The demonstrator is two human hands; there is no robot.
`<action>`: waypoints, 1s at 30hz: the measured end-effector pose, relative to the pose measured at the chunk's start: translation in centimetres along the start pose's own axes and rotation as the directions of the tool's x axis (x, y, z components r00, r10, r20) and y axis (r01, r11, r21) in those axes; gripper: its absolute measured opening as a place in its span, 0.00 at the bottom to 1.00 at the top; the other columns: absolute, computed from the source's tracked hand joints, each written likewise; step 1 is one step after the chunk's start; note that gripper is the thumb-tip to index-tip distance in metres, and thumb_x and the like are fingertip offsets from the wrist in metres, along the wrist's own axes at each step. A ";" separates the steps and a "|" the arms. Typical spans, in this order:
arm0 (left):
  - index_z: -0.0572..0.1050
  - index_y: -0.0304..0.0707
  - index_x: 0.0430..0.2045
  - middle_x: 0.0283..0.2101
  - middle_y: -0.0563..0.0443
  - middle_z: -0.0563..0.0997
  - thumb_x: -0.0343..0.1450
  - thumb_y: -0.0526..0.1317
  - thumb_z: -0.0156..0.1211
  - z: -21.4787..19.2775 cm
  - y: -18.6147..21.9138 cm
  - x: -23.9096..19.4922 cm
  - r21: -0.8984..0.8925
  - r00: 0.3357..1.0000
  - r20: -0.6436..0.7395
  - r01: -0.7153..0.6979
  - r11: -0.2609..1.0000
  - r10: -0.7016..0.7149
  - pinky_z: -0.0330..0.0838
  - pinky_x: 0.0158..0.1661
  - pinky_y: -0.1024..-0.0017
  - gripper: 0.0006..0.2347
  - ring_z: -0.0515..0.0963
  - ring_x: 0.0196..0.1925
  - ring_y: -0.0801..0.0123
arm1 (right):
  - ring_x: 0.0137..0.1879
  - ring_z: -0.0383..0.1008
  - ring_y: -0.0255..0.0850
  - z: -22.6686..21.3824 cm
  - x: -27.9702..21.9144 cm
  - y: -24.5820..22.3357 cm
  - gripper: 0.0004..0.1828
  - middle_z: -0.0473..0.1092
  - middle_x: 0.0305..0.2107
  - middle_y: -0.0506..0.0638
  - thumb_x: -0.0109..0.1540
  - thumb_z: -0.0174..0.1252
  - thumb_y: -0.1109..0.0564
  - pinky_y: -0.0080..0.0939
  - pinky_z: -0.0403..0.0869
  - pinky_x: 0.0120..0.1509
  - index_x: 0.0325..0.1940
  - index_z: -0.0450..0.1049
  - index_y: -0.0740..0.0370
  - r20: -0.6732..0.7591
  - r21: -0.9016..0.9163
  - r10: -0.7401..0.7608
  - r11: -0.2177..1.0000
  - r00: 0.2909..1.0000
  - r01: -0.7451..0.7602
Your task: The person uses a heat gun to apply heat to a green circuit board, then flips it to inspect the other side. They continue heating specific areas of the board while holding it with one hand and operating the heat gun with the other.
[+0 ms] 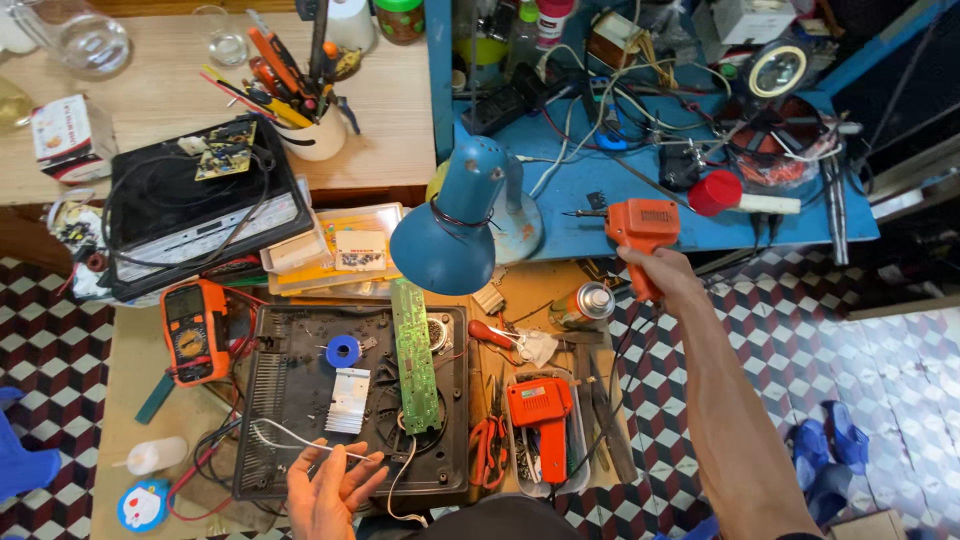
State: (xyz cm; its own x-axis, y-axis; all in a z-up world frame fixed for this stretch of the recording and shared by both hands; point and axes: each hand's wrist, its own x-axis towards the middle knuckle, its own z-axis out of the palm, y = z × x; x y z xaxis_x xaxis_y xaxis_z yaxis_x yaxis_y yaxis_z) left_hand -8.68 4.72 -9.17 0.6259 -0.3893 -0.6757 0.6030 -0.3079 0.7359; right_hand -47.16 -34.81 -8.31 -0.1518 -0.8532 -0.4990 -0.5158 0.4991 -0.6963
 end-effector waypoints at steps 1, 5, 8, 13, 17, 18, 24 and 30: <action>0.54 0.33 0.58 0.43 0.29 0.76 0.75 0.36 0.49 0.0 0.2 -0.2 0.003 1.000 -0.027 0.009 1.000 -0.009 0.85 0.39 0.52 0.18 0.83 0.42 0.45 | 0.30 0.75 0.42 -0.2 0.4 0.2 0.29 0.76 0.31 0.54 0.55 0.70 0.41 0.41 0.75 0.30 0.47 0.75 0.68 0.100 0.111 0.053 0.992 0.994 -0.064; 0.55 0.34 0.58 0.43 0.29 0.77 0.76 0.38 0.50 -0.4 0.8 -1.2 -0.042 0.998 -0.069 0.006 0.999 -0.009 0.82 0.36 0.56 0.18 0.83 0.40 0.46 | 0.25 0.69 0.36 -0.2 -0.3 0.8 0.26 0.71 0.27 0.50 0.58 0.71 0.42 0.34 0.69 0.26 0.42 0.75 0.68 0.072 0.363 -0.083 0.931 0.994 0.051; 0.57 0.33 0.56 0.42 0.31 0.79 0.75 0.40 0.51 -1.3 0.6 -2.1 -0.093 0.997 0.013 -0.071 0.993 0.073 0.81 0.37 0.61 0.18 0.84 0.39 0.48 | 0.26 0.69 0.32 -0.4 -4.4 0.4 0.19 0.71 0.26 0.46 0.63 0.68 0.46 0.30 0.68 0.27 0.43 0.76 0.64 -0.010 0.480 -0.188 0.861 0.982 0.169; 0.61 0.30 0.53 0.40 0.35 0.82 0.75 0.42 0.50 -0.8 1.0 -0.8 -0.068 0.991 0.091 -0.096 0.993 0.102 0.80 0.42 0.64 0.17 0.86 0.40 0.54 | 0.35 0.77 0.33 0.5 -17.9 1.7 0.14 0.75 0.36 0.47 0.67 0.61 0.58 0.29 0.75 0.37 0.55 0.72 0.66 -0.218 0.398 -0.461 0.763 0.860 0.509; 0.66 0.28 0.48 0.41 0.40 0.85 0.75 0.43 0.51 1.2 0.1 2.0 -0.034 0.961 0.220 -0.163 0.986 0.166 0.81 0.46 0.71 0.15 0.87 0.44 0.62 | 0.28 0.73 0.36 5.1 -23.2 1.7 0.12 0.72 0.28 0.51 0.63 0.63 0.61 0.35 0.74 0.28 0.48 0.72 0.69 -0.067 0.384 -0.364 0.850 0.929 0.360; 0.67 0.28 0.46 0.42 0.41 0.85 0.75 0.43 0.51 1.6 -0.2 2.6 -0.028 0.948 0.257 -0.187 0.982 0.188 0.81 0.47 0.72 0.14 0.87 0.45 0.64 | 0.28 0.73 0.35 6.6 -23.9 1.8 0.13 0.72 0.29 0.49 0.62 0.64 0.60 0.34 0.73 0.29 0.48 0.72 0.68 -0.013 0.395 -0.398 0.841 0.917 0.370; 0.69 0.24 0.44 0.39 0.40 0.80 0.76 0.41 0.58 4.1 -0.7 4.5 -0.032 0.940 0.273 -0.202 0.979 0.202 0.79 0.42 0.70 0.14 0.82 0.40 0.64 | 0.23 0.75 0.37 15.5 -23.8 4.4 0.14 0.75 0.24 0.52 0.62 0.65 0.53 0.36 0.75 0.27 0.45 0.75 0.65 0.215 0.110 -0.136 0.987 0.967 0.115; 0.64 0.27 0.42 0.37 0.38 0.81 0.74 0.39 0.57 4.6 -0.5 4.8 -0.122 0.926 0.297 -0.207 0.971 0.234 0.83 0.42 0.69 0.12 0.85 0.39 0.61 | 0.34 0.79 0.43 19.3 -19.5 11.0 0.20 0.75 0.41 0.50 0.63 0.58 0.61 0.41 0.77 0.33 0.59 0.76 0.49 0.242 -0.184 -0.700 0.647 0.672 0.740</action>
State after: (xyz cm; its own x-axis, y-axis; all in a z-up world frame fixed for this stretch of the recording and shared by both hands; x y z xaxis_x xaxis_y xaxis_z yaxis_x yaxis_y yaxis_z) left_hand -8.25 -1.04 -12.62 0.5740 -0.6902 -0.4407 0.5164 -0.1126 0.8489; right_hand -33.62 -9.77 -16.16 0.4632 -0.8858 0.0267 -0.6009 -0.3361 -0.7252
